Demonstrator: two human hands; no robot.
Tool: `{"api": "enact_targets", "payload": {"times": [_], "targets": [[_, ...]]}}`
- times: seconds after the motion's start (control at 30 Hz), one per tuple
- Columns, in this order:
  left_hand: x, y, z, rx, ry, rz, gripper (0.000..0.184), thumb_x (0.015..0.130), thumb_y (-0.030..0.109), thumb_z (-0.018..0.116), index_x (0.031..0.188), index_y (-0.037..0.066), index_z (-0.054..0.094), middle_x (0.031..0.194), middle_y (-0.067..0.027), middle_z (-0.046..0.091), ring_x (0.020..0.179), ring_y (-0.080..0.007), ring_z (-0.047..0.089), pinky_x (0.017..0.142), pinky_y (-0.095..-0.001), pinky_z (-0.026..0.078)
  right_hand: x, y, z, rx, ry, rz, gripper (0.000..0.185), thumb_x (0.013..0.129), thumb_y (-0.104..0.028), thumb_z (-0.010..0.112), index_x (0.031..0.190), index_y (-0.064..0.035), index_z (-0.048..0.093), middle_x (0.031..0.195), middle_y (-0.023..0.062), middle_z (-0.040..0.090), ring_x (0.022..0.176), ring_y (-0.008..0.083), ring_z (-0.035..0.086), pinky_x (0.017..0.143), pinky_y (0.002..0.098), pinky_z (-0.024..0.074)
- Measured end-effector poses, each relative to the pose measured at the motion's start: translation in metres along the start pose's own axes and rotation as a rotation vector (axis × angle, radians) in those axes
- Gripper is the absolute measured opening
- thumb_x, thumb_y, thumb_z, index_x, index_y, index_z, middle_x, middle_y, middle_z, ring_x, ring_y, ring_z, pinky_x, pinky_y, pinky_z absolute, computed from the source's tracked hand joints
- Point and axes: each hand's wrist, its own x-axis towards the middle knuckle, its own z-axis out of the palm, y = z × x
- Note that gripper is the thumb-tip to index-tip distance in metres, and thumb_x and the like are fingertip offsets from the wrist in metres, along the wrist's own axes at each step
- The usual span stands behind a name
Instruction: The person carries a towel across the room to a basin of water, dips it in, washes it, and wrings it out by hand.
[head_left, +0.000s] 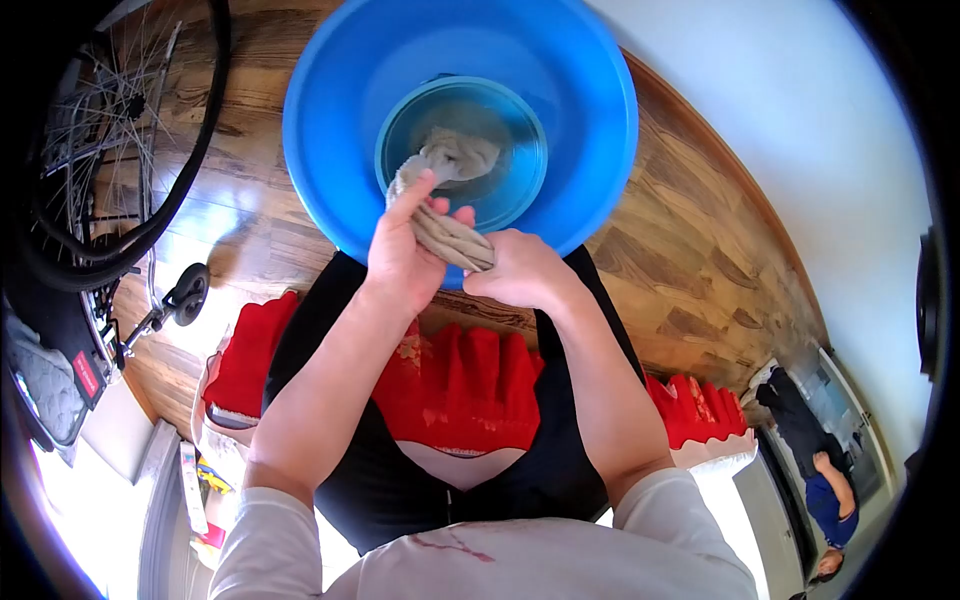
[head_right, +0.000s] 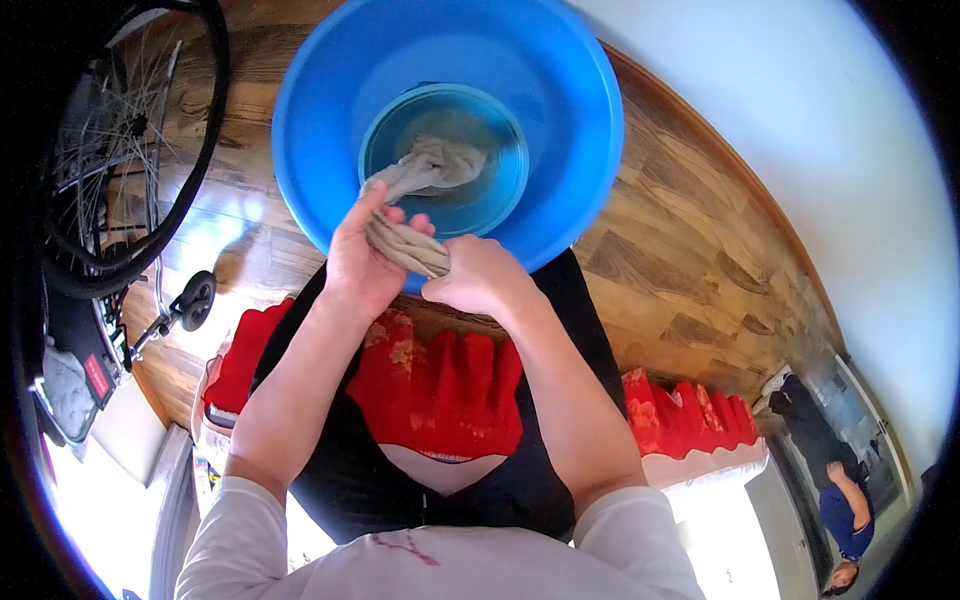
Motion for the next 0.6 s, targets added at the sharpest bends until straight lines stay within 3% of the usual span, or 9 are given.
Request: {"api": "enact_targets", "payload": {"times": [0.03,0.17,0.37,0.5,0.57,0.6], "targets": [[0.0,0.002,0.002,-0.036,-0.025,-0.013,0.026,0.086,0.025,0.071,0.088,0.013,0.048,0.072,-0.0013,0.046,0.071,-0.0205,0.055,0.086,-0.0426,0.047,0.0,0.001,0.002,0.017,0.017,-0.037,0.035,0.068,-0.028,0.067,0.094,-0.0037,0.068,0.09,0.02,0.068,0.087,0.0368,0.065,0.077,0.0411,0.0511],[-0.002,0.006,0.003,-0.063,-0.044,0.017,0.038,0.086,0.025,0.07,0.067,0.018,0.037,0.055,0.0043,0.031,0.055,-0.0132,0.039,0.073,-0.0368,0.043,0.002,-0.003,-0.001,-0.055,0.03,0.03,0.038,0.07,-0.03,0.066,0.1,-0.0073,0.068,0.094,0.0202,0.068,0.09,0.0381,0.064,0.078,0.0418,0.0506],[-0.001,0.006,0.002,-0.076,-0.082,-0.011,0.041,0.086,0.02,0.066,0.062,0.019,0.033,0.051,0.0039,0.026,0.049,-0.013,0.032,0.065,-0.0347,0.041,-0.001,-0.001,-0.005,-0.162,0.122,0.003,0.041,0.069,-0.03,0.067,0.104,-0.01,0.069,0.111,0.0158,0.066,0.103,0.0371,0.061,0.088,0.0384,0.0489],[-0.001,0.007,-0.001,-0.165,-0.125,-0.033,0.037,0.086,0.017,0.062,0.062,0.018,0.034,0.05,0.004,0.025,0.048,-0.0128,0.03,0.063,-0.034,0.041,0.001,0.008,0.01,-0.27,0.466,-0.082,0.051,0.069,-0.026,0.07,0.117,-0.0109,0.062,0.127,0.0241,0.054,0.115,0.0388,0.054,0.094,0.0363,0.0457],[0.001,0.008,-0.002,-0.229,-0.122,-0.031,0.036,0.086,0.015,0.06,0.062,0.018,0.034,0.05,0.0039,0.025,0.048,-0.0128,0.03,0.063,-0.034,0.041,-0.001,0.0,0.013,-0.225,0.633,-0.01,0.063,0.068,-0.024,0.073,0.127,-0.0086,0.054,0.134,0.0278,0.046,0.121,0.0399,0.049,0.097,0.038,0.0437],[0.001,0.009,-0.002,-0.277,-0.132,-0.028,0.034,0.087,0.015,0.059,0.063,0.017,0.035,0.05,0.0045,0.026,0.047,-0.012,0.03,0.064,-0.0329,0.042,0.001,0.002,0.014,0.04,0.578,0.005,0.07,0.067,-0.023,0.074,0.13,-0.0057,0.049,0.129,0.0266,0.05,0.119,0.0378,0.051,0.099,0.0408,0.0426]]}}
